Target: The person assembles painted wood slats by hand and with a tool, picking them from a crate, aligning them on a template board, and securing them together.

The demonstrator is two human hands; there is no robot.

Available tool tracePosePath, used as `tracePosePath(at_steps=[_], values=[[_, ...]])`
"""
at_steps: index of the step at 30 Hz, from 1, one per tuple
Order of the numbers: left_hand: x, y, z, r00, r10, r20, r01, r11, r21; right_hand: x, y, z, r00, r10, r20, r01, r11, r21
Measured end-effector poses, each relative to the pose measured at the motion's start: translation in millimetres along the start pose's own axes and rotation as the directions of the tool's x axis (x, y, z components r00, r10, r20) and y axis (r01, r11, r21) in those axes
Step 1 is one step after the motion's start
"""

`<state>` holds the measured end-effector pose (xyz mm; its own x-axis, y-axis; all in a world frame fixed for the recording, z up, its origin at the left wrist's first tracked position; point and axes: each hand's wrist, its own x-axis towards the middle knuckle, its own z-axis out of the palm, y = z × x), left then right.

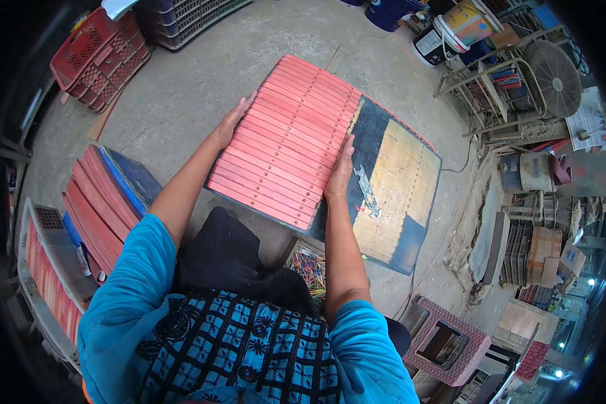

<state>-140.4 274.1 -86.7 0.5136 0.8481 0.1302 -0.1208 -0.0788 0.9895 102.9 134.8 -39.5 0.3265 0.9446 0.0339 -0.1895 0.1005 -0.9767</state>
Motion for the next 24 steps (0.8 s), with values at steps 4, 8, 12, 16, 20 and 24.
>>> tracePosePath(at_steps=[4, 8, 12, 16, 20, 24], values=[[-27, 33, 6, 0.992, -0.125, -0.022, 0.117, 0.969, -0.22, -16, -4, 5, 1.0, -0.003, -0.014, 0.004, 0.997, 0.073], [-83, 53, 12, 0.992, -0.119, -0.051, 0.096, 0.939, -0.33, -65, -5, 8, 0.999, -0.04, -0.031, 0.04, 0.999, 0.004], [-110, 47, 13, 1.0, 0.004, -0.012, -0.007, 0.978, -0.208, -83, -1, 13, 0.997, -0.073, 0.018, 0.073, 0.996, -0.043], [-111, 49, 17, 1.0, -0.004, -0.006, 0.004, 1.0, -0.029, -82, 0, 15, 0.997, -0.078, -0.014, 0.077, 0.993, -0.091], [-112, 47, 21, 0.995, 0.043, -0.087, -0.027, 0.984, 0.178, -82, -4, 23, 0.995, -0.091, -0.039, 0.083, 0.983, -0.166], [-110, 45, 23, 0.986, 0.102, -0.129, -0.062, 0.956, 0.285, -82, -3, 19, 0.993, -0.082, -0.082, 0.065, 0.98, -0.19]])
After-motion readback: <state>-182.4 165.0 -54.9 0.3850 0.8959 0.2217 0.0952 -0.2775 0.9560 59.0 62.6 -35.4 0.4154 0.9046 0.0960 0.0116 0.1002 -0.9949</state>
